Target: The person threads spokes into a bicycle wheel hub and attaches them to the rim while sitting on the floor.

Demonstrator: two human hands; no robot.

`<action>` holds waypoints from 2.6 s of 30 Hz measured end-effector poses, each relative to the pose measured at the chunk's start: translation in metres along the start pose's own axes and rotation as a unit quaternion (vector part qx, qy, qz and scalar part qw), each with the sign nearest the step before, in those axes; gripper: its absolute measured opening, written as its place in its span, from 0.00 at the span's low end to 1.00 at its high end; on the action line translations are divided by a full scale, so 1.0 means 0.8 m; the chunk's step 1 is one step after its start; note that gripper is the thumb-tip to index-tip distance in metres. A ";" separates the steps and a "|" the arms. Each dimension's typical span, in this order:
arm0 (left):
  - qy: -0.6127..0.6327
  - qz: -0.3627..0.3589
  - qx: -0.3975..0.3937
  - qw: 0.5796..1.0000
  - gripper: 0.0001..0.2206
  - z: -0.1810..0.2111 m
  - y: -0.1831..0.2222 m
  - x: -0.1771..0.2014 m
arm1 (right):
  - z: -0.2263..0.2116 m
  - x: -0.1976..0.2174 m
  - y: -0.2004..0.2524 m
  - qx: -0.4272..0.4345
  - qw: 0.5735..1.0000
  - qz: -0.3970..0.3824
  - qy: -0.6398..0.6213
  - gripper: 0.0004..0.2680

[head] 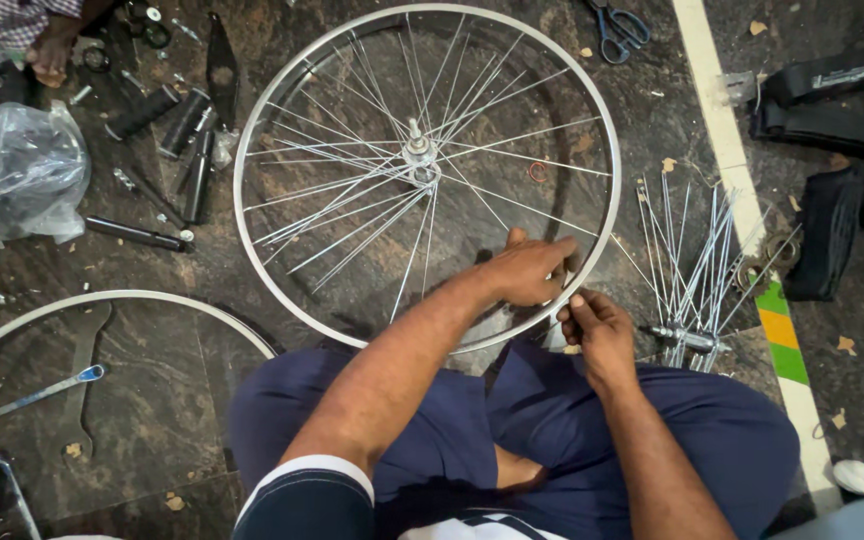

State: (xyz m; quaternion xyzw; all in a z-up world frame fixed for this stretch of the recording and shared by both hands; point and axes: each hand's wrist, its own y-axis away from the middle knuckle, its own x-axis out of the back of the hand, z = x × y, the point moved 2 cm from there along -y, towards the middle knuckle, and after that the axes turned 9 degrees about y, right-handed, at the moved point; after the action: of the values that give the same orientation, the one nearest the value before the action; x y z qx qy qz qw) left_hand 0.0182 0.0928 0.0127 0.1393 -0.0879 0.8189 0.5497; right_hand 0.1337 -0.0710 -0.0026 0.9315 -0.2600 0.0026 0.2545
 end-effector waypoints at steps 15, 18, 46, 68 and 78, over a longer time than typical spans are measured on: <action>-0.018 -0.013 0.023 0.999 0.14 0.019 0.003 0.008 | 0.004 -0.003 -0.002 0.010 1.000 0.010 0.010 0.08; -0.069 0.005 0.006 0.998 0.14 0.024 0.003 0.012 | -0.002 -0.006 0.002 0.022 0.999 0.021 0.021 0.08; -0.308 0.376 0.209 0.849 0.17 -0.031 0.112 0.105 | -0.016 -0.025 0.015 0.048 0.998 -0.043 0.009 0.06; -0.345 0.386 0.328 0.790 0.15 -0.114 0.104 0.062 | -0.022 -0.036 0.021 0.034 0.996 -0.081 0.009 0.05; 0.010 0.356 0.321 0.877 0.43 -0.064 0.065 0.005 | -0.033 -0.036 0.027 0.005 0.996 -0.086 0.010 0.06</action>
State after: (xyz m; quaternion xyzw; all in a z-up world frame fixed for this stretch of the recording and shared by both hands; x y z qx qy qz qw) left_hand -0.0379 0.0915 -0.0338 0.2591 0.1423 0.9440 0.1467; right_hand 0.1016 -0.0602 0.0262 0.9515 -0.1759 -0.0085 0.2522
